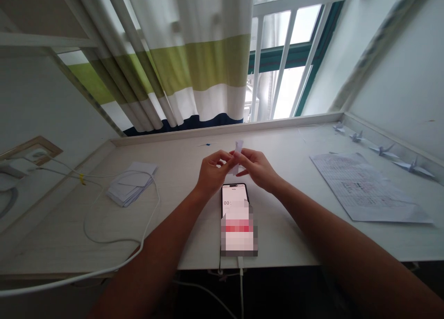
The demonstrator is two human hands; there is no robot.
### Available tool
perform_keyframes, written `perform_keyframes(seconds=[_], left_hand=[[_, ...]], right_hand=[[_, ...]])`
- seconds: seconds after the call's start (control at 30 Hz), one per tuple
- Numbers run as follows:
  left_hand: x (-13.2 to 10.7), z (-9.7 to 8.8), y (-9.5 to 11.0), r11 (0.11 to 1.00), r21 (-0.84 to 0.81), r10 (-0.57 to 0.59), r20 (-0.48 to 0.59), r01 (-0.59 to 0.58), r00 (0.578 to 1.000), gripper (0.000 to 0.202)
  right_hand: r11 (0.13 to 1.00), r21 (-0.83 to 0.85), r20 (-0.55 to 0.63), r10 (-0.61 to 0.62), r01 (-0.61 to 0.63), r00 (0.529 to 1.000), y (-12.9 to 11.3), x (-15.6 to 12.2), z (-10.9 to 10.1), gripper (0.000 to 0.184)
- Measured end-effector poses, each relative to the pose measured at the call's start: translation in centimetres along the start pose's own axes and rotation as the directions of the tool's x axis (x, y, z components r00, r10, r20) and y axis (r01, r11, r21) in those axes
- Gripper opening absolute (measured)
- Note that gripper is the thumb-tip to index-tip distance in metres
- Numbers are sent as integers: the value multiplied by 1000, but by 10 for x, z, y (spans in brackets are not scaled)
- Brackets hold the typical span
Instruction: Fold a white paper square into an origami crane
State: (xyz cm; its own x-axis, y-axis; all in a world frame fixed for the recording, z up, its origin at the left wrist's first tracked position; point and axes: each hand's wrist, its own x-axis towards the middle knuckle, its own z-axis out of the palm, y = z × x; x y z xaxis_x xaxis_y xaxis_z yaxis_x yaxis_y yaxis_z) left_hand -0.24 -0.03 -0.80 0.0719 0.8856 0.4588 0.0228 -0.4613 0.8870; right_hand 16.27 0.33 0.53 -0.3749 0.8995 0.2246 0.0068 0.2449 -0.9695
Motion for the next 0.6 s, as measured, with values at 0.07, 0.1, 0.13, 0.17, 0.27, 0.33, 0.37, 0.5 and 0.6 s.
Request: perform_keyframes(seconds=[0.07, 0.1, 0.13, 0.17, 0.27, 0.33, 0.37, 0.5, 0.6], left_hand=[[-1, 1, 0, 1000, -27, 15, 15, -15, 1000, 31], [-1, 1, 1, 999, -43, 23, 29, -22, 999, 30], [-2, 2, 1, 998, -57, 35, 43, -32, 998, 30], [-2, 3, 2, 997, -70, 47, 56, -43, 997, 29], [-2, 4, 4, 992, -116, 62, 50, -56, 997, 32], [-1, 4, 4, 986, -160, 46, -12, -48, 999, 36], [0, 3, 4, 984, -174, 31, -49, -39, 998, 38], [3, 0, 3, 988, -153, -46, -122, 27, 991, 40], [4, -2, 4, 991, -123, -61, -120, 46, 991, 39]], right_hand=[[999, 37, 4, 14, -14, 1000, -3, -1, 1, 51], [998, 61, 2, 22, -22, 1000, -5, -1, 2, 52], [996, 85, -1, 33, -33, 999, -7, -1, 2, 54], [993, 107, -5, 48, -47, 999, -8, -1, 2, 54], [991, 111, -70, 87, -79, 994, -9, -1, 0, 50], [994, 71, -140, 92, -83, 986, -9, 0, -3, 44], [995, 60, -166, 90, -81, 982, -10, 0, -4, 40], [994, 87, -132, 78, -66, 988, -14, 1, -8, 37], [996, 58, -79, 72, -68, 994, -16, 1, -7, 41]])
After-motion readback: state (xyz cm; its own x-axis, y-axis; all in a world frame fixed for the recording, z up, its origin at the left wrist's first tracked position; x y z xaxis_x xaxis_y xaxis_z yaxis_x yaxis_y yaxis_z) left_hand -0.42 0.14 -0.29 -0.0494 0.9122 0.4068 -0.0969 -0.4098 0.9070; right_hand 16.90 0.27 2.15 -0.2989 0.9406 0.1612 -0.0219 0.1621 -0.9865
